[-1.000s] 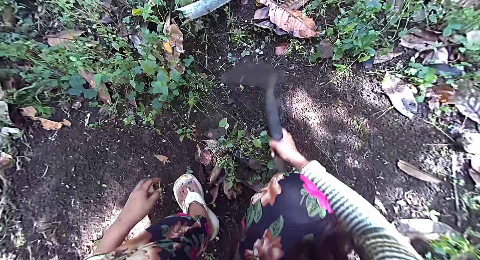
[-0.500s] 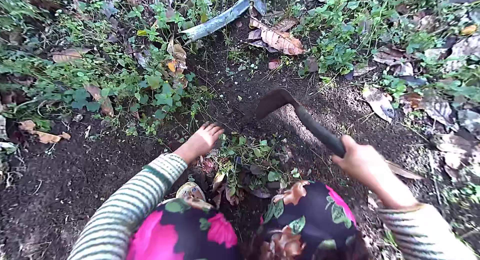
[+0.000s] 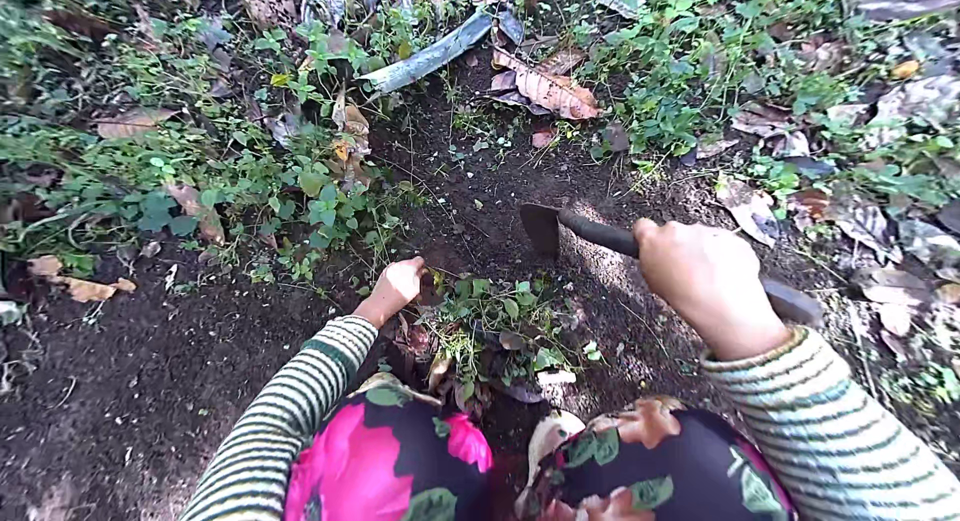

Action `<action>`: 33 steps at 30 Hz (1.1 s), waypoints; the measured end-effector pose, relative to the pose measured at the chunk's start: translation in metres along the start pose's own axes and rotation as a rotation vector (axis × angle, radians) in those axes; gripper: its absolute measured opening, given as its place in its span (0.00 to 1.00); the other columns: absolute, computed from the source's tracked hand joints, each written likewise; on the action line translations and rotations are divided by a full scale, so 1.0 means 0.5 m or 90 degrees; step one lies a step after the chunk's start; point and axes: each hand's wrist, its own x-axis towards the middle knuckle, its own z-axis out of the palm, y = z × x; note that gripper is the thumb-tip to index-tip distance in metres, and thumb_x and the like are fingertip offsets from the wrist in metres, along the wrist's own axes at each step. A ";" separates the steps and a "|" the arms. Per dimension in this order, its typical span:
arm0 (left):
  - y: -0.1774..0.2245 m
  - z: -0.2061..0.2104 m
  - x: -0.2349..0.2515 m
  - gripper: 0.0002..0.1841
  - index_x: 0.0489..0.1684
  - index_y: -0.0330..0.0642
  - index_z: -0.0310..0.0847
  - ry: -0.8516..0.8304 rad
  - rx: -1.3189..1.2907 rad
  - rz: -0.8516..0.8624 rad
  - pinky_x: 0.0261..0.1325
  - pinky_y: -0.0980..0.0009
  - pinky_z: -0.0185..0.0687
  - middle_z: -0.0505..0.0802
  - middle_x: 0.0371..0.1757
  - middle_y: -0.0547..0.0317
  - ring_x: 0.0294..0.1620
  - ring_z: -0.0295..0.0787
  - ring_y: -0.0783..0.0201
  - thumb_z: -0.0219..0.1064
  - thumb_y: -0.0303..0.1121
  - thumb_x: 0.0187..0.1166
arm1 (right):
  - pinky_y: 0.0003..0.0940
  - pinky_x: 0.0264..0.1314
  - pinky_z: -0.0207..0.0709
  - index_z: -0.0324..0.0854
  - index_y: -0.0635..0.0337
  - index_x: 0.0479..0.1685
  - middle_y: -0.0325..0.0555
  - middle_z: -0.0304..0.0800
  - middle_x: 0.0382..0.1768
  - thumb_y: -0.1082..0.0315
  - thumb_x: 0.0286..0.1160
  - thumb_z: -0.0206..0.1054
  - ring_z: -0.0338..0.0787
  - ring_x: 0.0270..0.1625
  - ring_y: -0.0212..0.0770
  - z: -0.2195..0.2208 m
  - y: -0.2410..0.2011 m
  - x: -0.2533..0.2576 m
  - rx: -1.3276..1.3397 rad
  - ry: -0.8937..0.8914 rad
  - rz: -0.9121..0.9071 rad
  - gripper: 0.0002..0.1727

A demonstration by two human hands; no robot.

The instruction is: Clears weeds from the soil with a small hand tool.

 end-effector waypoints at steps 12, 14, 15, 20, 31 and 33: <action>0.147 0.020 -0.234 0.20 0.64 0.32 0.80 0.051 -0.371 -0.251 0.57 0.55 0.81 0.90 0.46 0.46 0.46 0.87 0.57 0.47 0.37 0.95 | 0.65 0.42 0.80 0.82 0.75 0.47 0.71 0.88 0.44 0.79 0.77 0.62 0.90 0.52 0.72 -0.070 -0.069 0.025 0.011 -0.043 -0.015 0.07; 0.163 0.025 -0.241 0.19 0.66 0.32 0.77 0.067 -0.490 -0.277 0.52 0.64 0.82 0.87 0.44 0.52 0.42 0.84 0.66 0.46 0.36 0.95 | 0.65 0.43 0.80 0.81 0.76 0.46 0.72 0.88 0.44 0.78 0.76 0.64 0.90 0.52 0.72 -0.069 -0.077 0.016 0.037 -0.048 -0.015 0.07; 0.168 0.027 -0.246 0.19 0.68 0.32 0.76 0.075 -0.534 -0.286 0.51 0.65 0.84 0.87 0.45 0.53 0.42 0.85 0.67 0.46 0.36 0.95 | 0.66 0.41 0.80 0.81 0.76 0.44 0.72 0.87 0.43 0.77 0.75 0.66 0.90 0.50 0.72 -0.060 -0.081 0.003 0.075 -0.032 -0.028 0.08; 0.230 0.026 -0.226 0.17 0.71 0.39 0.71 0.098 -0.755 -0.314 0.36 0.71 0.83 0.83 0.35 0.64 0.30 0.81 0.73 0.46 0.37 0.95 | 0.57 0.44 0.82 0.81 0.77 0.50 0.68 0.87 0.48 0.73 0.77 0.66 0.91 0.50 0.64 -0.026 -0.112 -0.005 0.117 -0.053 -0.089 0.12; 0.335 0.060 -0.197 0.21 0.29 0.60 0.74 -0.309 -1.092 -0.239 0.23 0.82 0.72 0.73 0.13 0.79 0.13 0.68 0.80 0.39 0.38 0.95 | 0.56 0.49 0.82 0.78 0.76 0.55 0.66 0.85 0.53 0.77 0.77 0.66 0.89 0.55 0.60 -0.050 -0.106 0.016 0.052 -0.126 -0.055 0.13; 0.366 0.075 -0.208 0.18 0.37 0.58 0.74 -0.520 -1.023 -0.204 0.20 0.84 0.68 0.75 0.16 0.78 0.14 0.68 0.82 0.37 0.35 0.94 | 0.57 0.48 0.83 0.79 0.75 0.54 0.65 0.86 0.53 0.77 0.76 0.68 0.90 0.55 0.61 -0.043 -0.093 0.010 0.092 -0.119 -0.046 0.13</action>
